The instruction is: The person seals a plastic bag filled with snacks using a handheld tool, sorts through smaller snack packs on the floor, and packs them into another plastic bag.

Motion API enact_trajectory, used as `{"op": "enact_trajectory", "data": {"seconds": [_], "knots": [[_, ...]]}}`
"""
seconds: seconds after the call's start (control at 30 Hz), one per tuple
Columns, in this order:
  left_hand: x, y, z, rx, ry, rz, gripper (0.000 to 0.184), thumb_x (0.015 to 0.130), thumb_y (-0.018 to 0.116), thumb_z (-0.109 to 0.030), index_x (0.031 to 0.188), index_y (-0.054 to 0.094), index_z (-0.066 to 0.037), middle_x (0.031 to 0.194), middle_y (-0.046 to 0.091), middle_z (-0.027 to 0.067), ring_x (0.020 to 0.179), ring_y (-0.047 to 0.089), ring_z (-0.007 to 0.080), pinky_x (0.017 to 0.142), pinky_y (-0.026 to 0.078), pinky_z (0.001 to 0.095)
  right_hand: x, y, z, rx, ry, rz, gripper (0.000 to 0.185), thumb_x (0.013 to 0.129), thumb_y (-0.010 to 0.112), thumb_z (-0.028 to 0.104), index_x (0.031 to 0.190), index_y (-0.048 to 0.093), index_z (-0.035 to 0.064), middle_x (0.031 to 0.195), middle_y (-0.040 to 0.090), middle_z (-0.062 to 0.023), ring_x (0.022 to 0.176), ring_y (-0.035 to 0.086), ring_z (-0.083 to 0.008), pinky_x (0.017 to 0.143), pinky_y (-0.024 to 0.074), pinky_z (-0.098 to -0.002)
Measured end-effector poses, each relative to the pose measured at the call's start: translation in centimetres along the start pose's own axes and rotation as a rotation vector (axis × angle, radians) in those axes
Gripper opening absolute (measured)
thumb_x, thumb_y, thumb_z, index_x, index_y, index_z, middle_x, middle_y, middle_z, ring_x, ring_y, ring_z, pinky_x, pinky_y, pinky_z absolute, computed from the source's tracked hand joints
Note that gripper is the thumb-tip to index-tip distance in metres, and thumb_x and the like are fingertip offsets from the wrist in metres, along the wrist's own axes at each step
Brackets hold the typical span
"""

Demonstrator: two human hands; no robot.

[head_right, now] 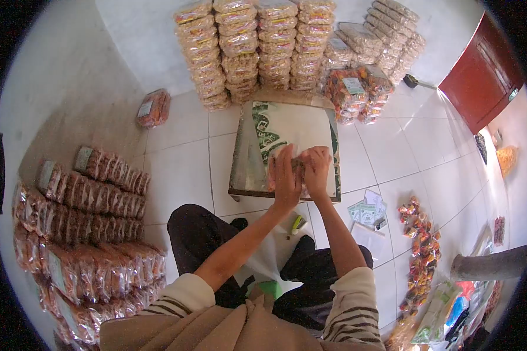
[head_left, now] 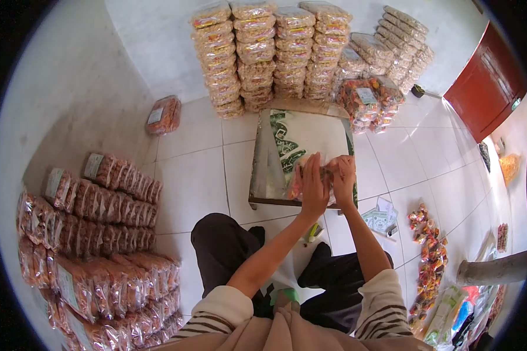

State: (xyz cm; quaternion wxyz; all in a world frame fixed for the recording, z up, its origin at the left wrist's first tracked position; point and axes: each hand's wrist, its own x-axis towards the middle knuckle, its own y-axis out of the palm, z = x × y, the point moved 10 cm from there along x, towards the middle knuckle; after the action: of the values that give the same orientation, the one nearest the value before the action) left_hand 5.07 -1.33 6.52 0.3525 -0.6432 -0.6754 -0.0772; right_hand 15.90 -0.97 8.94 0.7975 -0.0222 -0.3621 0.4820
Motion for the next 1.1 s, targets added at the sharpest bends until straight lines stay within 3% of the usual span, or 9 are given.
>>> {"op": "enact_trajectory", "data": {"seconds": [0.23, 0.33, 0.4, 0.5, 0.63, 0.7, 0.8, 0.93, 1.1], "knots": [[1.6, -1.4, 2.6, 0.079, -0.027, -0.011, 0.042, 0.089, 0.040, -0.020, 0.128, 0.034, -0.008, 0.117, 0.047, 0.0099, 0.114, 0.041, 0.0248, 0.100, 0.012, 0.0453, 0.0, 0.2, 0.9, -0.012, -0.119, 0.059, 0.017, 0.082, 0.051, 0.016, 0.072, 0.054, 0.0018, 0.076, 0.051, -0.0066, 0.083, 0.043, -0.0238, 0.079, 0.0289, -0.0365], [4.2, -0.1, 6.2, -0.010, -0.144, 0.194, 0.039, 0.090, 0.039, -0.029, 0.124, 0.038, -0.009, 0.104, 0.053, 0.0064, 0.097, 0.052, 0.0208, 0.094, 0.027, 0.0399, 0.0, 0.2, 1.1, -0.014, -0.135, 0.059, 0.017, 0.082, 0.051, 0.016, 0.073, 0.054, 0.0021, 0.078, 0.052, -0.0063, 0.084, 0.043, -0.0233, 0.080, 0.0286, -0.0359], [5.4, 2.3, 6.1, -0.258, -0.065, 0.480, 0.039, 0.089, 0.044, -0.031, 0.120, 0.041, -0.006, 0.092, 0.055, 0.0046, 0.079, 0.056, 0.0176, 0.077, 0.041, 0.0329, 0.4, 0.4, 0.8, -0.017, -0.124, 0.061, 0.016, 0.082, 0.051, 0.016, 0.074, 0.054, 0.0023, 0.078, 0.052, -0.0061, 0.085, 0.043, -0.0229, 0.080, 0.0284, -0.0356], [6.8, 0.8, 4.2, -0.558, -0.041, 0.238, 0.032, 0.087, 0.050, -0.028, 0.108, 0.049, -0.004, 0.083, 0.056, 0.0038, 0.068, 0.055, 0.0138, 0.060, 0.043, 0.0254, 1.7, 0.8, -0.3, -0.052, -0.110, 0.054, 0.014, 0.081, 0.052, 0.015, 0.075, 0.055, 0.0027, 0.079, 0.052, -0.0056, 0.086, 0.043, -0.0227, 0.080, 0.0281, -0.0348], [9.2, -0.2, 4.2, -0.717, -0.114, 0.102, 0.025, 0.085, 0.055, -0.025, 0.096, 0.053, -0.002, 0.072, 0.056, 0.0036, 0.063, 0.052, 0.0100, 0.057, 0.042, 0.0244, 3.2, 1.8, -0.8, -0.057, -0.127, 0.038, 0.013, 0.081, 0.053, 0.015, 0.076, 0.056, 0.0031, 0.080, 0.054, -0.0050, 0.087, 0.044, -0.0226, 0.080, 0.0285, -0.0355], [10.0, 0.2, 4.0, -0.538, -0.001, 0.214, 0.025, 0.084, 0.056, -0.027, 0.084, 0.050, -0.002, 0.062, 0.051, 0.0037, 0.058, 0.047, 0.0086, 0.052, 0.039, 0.0236, 3.5, 2.2, -0.5, -0.065, -0.126, 0.048, 0.012, 0.080, 0.053, 0.014, 0.076, 0.056, 0.0033, 0.080, 0.054, -0.0048, 0.088, 0.045, -0.0226, 0.080, 0.0289, -0.0359], [9.9, 0.2, 6.0, -0.449, -0.086, 0.187, 0.029, 0.084, 0.057, -0.027, 0.076, 0.043, -0.003, 0.056, 0.044, 0.0023, 0.051, 0.042, 0.0080, 0.047, 0.037, 0.0257, 3.4, 2.5, 0.3, -0.013, -0.131, 0.088, 0.009, 0.079, 0.054, 0.012, 0.079, 0.058, 0.0047, 0.083, 0.056, -0.0050, 0.089, 0.045, -0.0225, 0.079, 0.0297, -0.0363], [9.0, -0.1, 6.1, -0.520, -0.141, 0.131, 0.033, 0.084, 0.057, -0.026, 0.072, 0.036, -0.004, 0.051, 0.037, 0.0029, 0.045, 0.037, 0.0109, 0.043, 0.033, 0.0294, 2.6, 3.5, -1.0, -0.098, -0.050, 0.179, 0.010, 0.074, 0.056, 0.008, 0.083, 0.060, 0.0069, 0.085, 0.057, -0.0047, 0.090, 0.046, -0.0235, 0.079, 0.0312, -0.0371], [9.0, -1.6, 4.2, -0.178, -0.035, -0.022, 0.030, 0.086, 0.053, -0.029, 0.078, 0.036, -0.005, 0.051, 0.038, 0.0079, 0.041, 0.038, 0.0184, 0.042, 0.032, 0.0325, 2.0, 2.6, 0.0, -0.145, 0.043, 0.195, 0.016, 0.069, 0.057, 0.004, 0.084, 0.062, 0.0088, 0.084, 0.059, -0.0050, 0.087, 0.048, -0.0247, 0.078, 0.0339, -0.0376]]}}
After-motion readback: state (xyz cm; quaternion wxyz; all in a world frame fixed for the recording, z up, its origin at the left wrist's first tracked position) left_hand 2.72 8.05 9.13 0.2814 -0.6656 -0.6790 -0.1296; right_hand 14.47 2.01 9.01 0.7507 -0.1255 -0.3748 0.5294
